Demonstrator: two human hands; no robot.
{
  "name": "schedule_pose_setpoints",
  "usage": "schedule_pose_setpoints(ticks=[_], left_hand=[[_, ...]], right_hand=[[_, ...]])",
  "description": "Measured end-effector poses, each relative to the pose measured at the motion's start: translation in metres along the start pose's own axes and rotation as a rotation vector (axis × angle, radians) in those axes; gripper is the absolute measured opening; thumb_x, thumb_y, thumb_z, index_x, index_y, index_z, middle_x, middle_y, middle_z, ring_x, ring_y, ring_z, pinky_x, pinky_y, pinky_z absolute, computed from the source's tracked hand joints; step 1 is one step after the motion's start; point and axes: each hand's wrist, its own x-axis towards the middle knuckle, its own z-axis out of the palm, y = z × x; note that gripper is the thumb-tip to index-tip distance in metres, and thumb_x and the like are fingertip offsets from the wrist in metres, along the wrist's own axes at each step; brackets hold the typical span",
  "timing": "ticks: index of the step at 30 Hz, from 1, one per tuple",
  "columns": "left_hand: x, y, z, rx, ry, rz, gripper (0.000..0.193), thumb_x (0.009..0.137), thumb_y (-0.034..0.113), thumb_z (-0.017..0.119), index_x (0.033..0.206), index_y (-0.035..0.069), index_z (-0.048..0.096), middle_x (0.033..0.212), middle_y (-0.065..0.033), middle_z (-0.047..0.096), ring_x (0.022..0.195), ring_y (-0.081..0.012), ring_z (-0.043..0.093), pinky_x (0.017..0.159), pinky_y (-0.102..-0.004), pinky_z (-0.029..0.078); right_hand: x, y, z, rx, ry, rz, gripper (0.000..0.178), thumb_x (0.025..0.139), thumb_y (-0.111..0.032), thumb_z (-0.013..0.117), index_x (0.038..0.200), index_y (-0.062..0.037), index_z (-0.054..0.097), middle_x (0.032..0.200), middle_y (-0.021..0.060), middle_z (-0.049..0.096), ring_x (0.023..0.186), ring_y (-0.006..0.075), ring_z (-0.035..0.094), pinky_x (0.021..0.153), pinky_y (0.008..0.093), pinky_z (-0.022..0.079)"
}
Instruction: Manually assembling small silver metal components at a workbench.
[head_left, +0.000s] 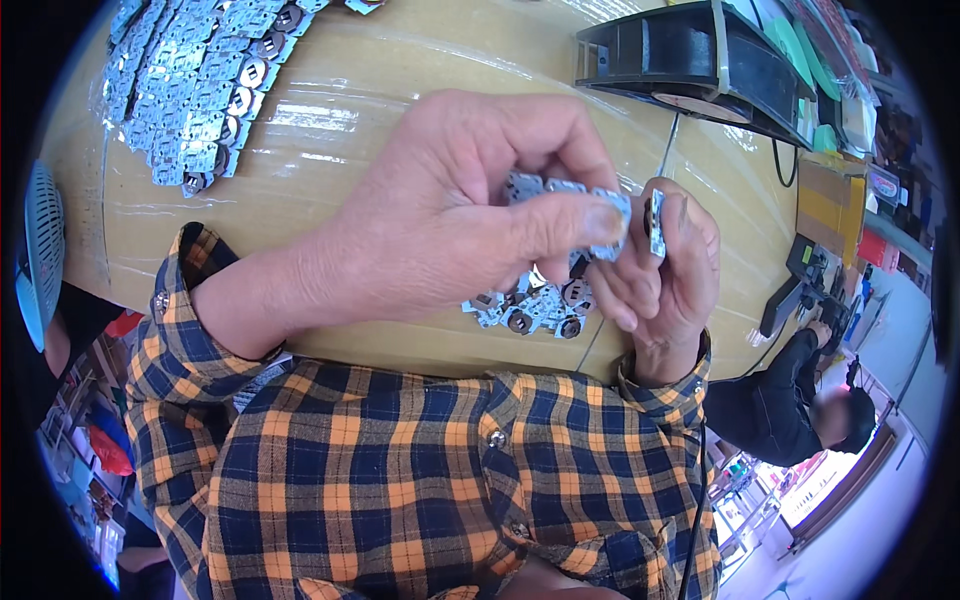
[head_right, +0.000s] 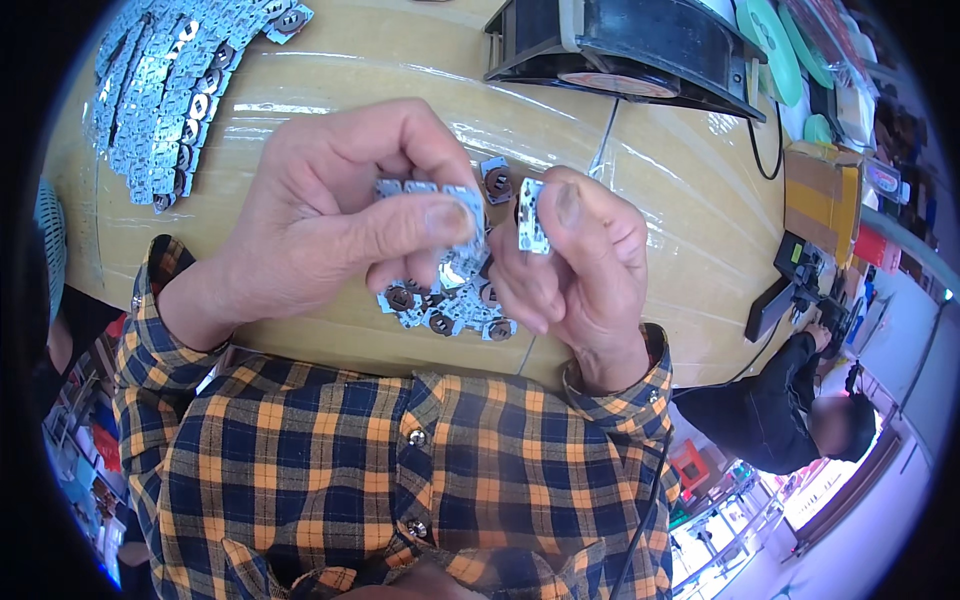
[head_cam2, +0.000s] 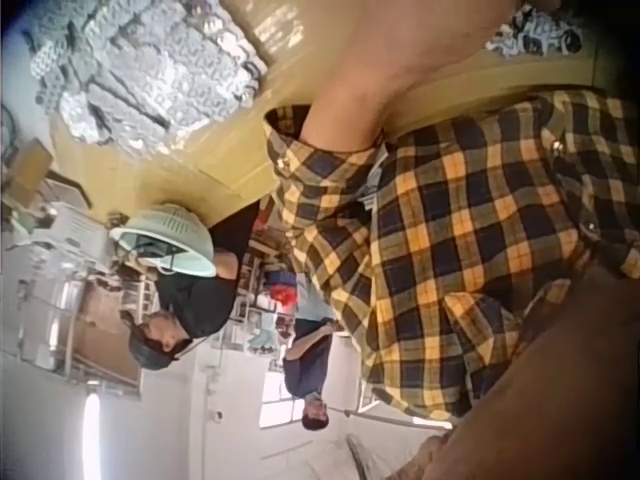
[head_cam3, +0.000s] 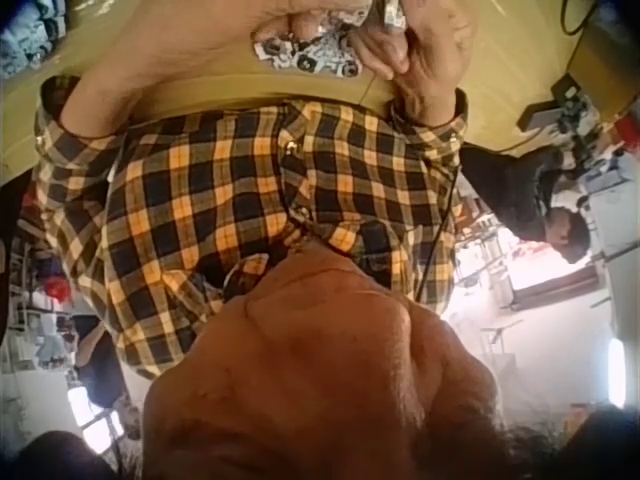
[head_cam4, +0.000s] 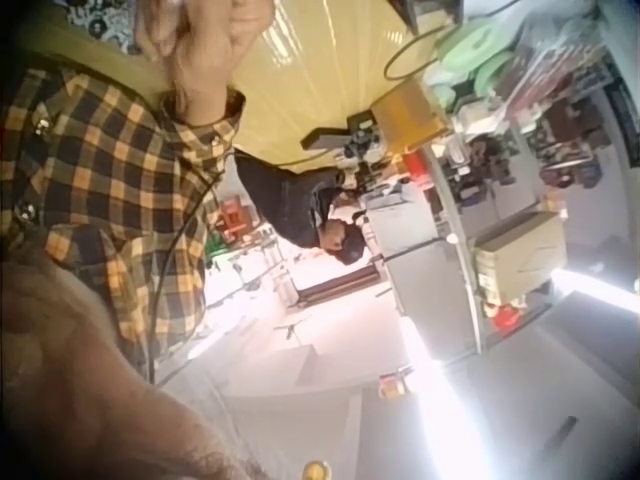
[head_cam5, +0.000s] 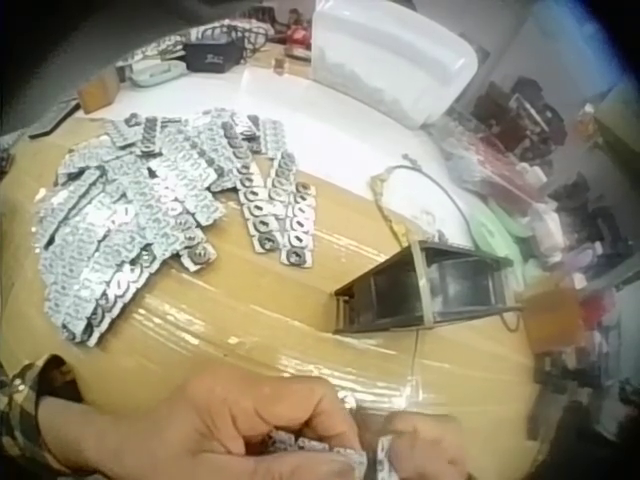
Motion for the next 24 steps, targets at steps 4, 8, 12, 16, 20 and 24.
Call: schedule_pose_setpoints(ticks=[4,8,12,16,20,24], left_hand=[[0.001,-0.009,-0.005,0.255,0.061,0.231,0.014,0.089,0.005,0.064,0.101,-0.002,0.062,0.079,-0.0061,0.063,0.063,-0.0078,0.059,0.053,-0.0218,0.043],[0.003,-0.011,-0.003,0.804,0.135,0.679,0.023,0.078,-0.006,0.067,0.1,-0.002,0.064,0.081,-0.0118,0.065,0.066,-0.0187,0.063,0.056,-0.0262,0.047],[0.002,-0.015,0.0,0.865,0.195,0.748,0.027,0.074,-0.01,0.067,0.1,-0.002,0.064,0.082,-0.0131,0.065,0.066,-0.0224,0.063,0.056,-0.0274,0.047],[0.002,-0.015,0.002,0.889,0.222,0.745,0.028,0.074,-0.011,0.067,0.1,-0.001,0.065,0.081,-0.0126,0.065,0.066,-0.0217,0.063,0.056,-0.0283,0.047],[0.006,-0.012,0.002,0.844,0.208,0.723,0.026,0.074,-0.01,0.067,0.098,-0.001,0.065,0.078,-0.0119,0.063,0.065,-0.0217,0.063,0.055,-0.0286,0.047],[0.012,-0.017,0.006,0.741,0.019,0.762,0.022,0.075,-0.006,0.067,0.096,-0.001,0.065,0.076,-0.0115,0.062,0.064,-0.0204,0.062,0.052,-0.0267,0.045]], right_hand=[[0.001,0.004,0.002,-0.245,0.123,-0.12,0.033,0.103,-0.024,0.043,0.078,-0.0029,0.045,0.052,0.0021,0.043,0.037,0.0059,0.034,0.035,0.0215,0.029],[-0.002,0.008,0.0,-0.576,0.177,-0.227,0.034,0.103,-0.024,0.043,0.077,-0.0035,0.043,0.052,0.0012,0.04,0.038,0.0065,0.033,0.037,0.0216,0.03],[-0.003,0.007,0.0,-0.6,0.145,-0.179,0.034,0.103,-0.023,0.045,0.075,-0.0037,0.044,0.051,0.0006,0.04,0.039,0.0069,0.035,0.037,0.0217,0.031],[-0.001,0.007,0.001,-0.543,0.181,-0.168,0.034,0.102,-0.023,0.045,0.074,-0.0038,0.045,0.051,0.0003,0.04,0.04,0.0068,0.035,0.037,0.0214,0.031],[-0.001,0.008,-0.001,-0.515,0.201,-0.18,0.034,0.102,-0.022,0.046,0.074,-0.0041,0.045,0.052,0.0004,0.041,0.04,0.006,0.034,0.037,0.0214,0.03],[-0.001,0.001,-0.002,-0.509,0.245,-0.183,0.034,0.102,-0.022,0.045,0.073,-0.0041,0.045,0.052,0.0006,0.042,0.04,0.0057,0.033,0.037,0.0214,0.03]])
